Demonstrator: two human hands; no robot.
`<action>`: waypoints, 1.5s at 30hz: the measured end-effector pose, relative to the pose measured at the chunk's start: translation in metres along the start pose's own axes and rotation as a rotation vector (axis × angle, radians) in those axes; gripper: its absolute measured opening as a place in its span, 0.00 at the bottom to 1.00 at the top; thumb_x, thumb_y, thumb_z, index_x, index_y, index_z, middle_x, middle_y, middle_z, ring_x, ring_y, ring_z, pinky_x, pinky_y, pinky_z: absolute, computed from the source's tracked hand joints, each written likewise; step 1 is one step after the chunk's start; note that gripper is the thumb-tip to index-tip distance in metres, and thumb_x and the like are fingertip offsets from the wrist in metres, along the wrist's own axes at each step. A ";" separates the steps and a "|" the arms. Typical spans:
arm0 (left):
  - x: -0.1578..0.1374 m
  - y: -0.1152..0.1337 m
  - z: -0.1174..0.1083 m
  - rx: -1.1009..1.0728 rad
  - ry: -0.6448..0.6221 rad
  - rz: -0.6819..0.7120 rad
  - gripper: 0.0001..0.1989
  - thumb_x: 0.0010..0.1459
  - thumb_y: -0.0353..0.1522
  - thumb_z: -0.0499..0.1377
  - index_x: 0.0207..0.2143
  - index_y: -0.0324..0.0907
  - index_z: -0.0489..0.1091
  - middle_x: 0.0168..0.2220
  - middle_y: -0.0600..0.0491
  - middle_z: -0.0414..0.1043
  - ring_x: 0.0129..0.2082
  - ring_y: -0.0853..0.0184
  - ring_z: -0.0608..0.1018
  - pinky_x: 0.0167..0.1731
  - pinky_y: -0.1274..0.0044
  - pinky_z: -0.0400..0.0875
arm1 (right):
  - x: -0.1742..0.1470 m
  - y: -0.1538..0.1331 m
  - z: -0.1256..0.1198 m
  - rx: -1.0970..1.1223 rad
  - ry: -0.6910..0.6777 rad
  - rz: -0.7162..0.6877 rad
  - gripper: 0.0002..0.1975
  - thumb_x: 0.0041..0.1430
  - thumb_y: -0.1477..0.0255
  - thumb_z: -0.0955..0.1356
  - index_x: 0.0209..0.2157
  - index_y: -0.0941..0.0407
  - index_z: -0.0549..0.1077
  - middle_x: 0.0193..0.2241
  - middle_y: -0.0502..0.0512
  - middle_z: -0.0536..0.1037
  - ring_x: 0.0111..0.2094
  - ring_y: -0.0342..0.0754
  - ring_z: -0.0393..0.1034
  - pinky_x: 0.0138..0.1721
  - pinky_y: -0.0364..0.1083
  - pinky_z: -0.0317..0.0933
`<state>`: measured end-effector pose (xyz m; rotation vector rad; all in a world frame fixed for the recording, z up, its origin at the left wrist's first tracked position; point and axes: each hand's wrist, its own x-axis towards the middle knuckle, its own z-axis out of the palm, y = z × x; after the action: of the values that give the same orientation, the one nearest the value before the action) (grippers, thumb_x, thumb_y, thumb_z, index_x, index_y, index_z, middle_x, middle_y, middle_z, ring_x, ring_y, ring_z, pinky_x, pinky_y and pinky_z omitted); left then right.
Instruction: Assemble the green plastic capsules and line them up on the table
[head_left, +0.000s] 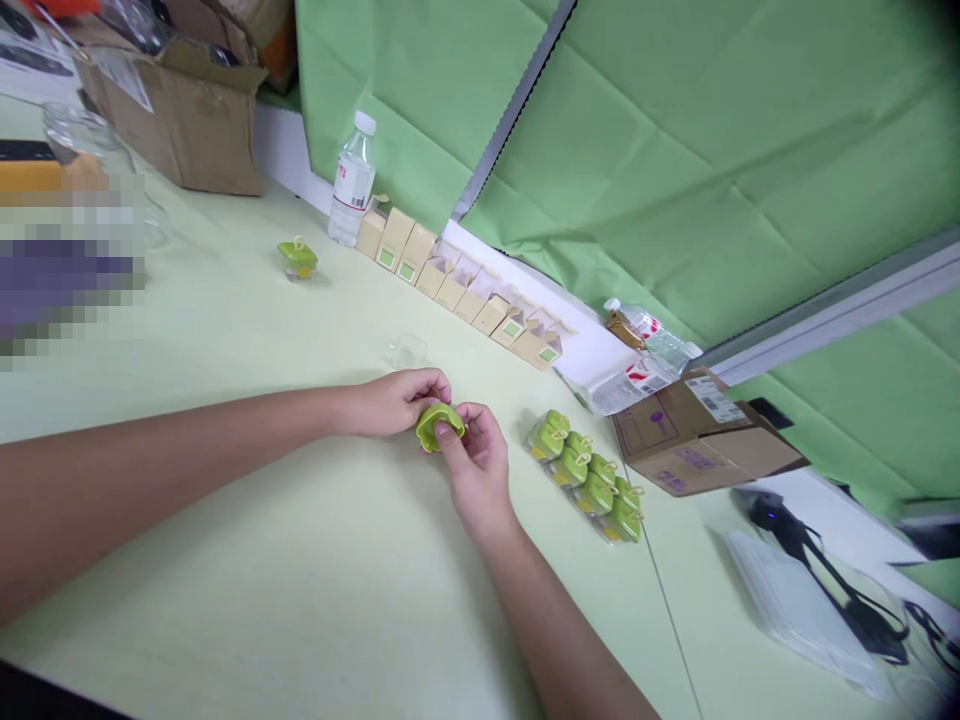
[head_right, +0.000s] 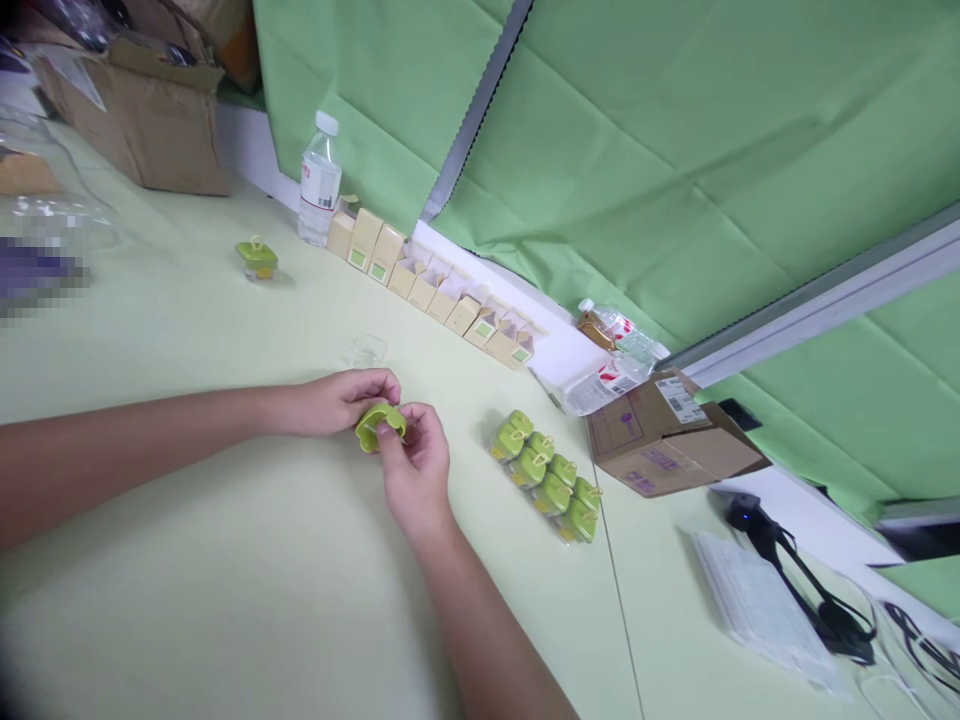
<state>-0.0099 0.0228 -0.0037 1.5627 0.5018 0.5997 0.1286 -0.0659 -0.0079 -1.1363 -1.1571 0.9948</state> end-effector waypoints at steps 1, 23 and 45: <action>0.000 -0.001 0.000 0.002 -0.007 -0.002 0.05 0.58 0.34 0.55 0.35 0.42 0.62 0.28 0.58 0.67 0.26 0.71 0.73 0.27 0.78 0.66 | 0.000 0.000 0.000 -0.012 0.008 0.001 0.13 0.53 0.66 0.72 0.33 0.54 0.64 0.29 0.47 0.70 0.28 0.43 0.69 0.30 0.46 0.70; -0.003 0.007 -0.016 -0.252 -0.135 -0.186 0.16 0.54 0.43 0.64 0.36 0.41 0.78 0.34 0.50 0.75 0.36 0.65 0.75 0.38 0.74 0.69 | -0.003 -0.005 0.000 -0.162 0.159 -0.074 0.10 0.56 0.65 0.71 0.35 0.55 0.69 0.27 0.48 0.73 0.22 0.40 0.64 0.23 0.42 0.62; 0.005 0.000 -0.014 -0.241 0.338 -0.170 0.17 0.49 0.44 0.66 0.28 0.38 0.72 0.26 0.55 0.69 0.26 0.73 0.69 0.32 0.76 0.64 | 0.008 0.013 -0.025 -0.838 0.187 -0.364 0.14 0.58 0.75 0.67 0.47 0.53 0.71 0.45 0.57 0.71 0.46 0.50 0.68 0.45 0.50 0.66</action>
<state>-0.0148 0.0368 -0.0027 1.1815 0.7783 0.7674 0.1546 -0.0597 -0.0199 -1.5403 -1.6063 0.0857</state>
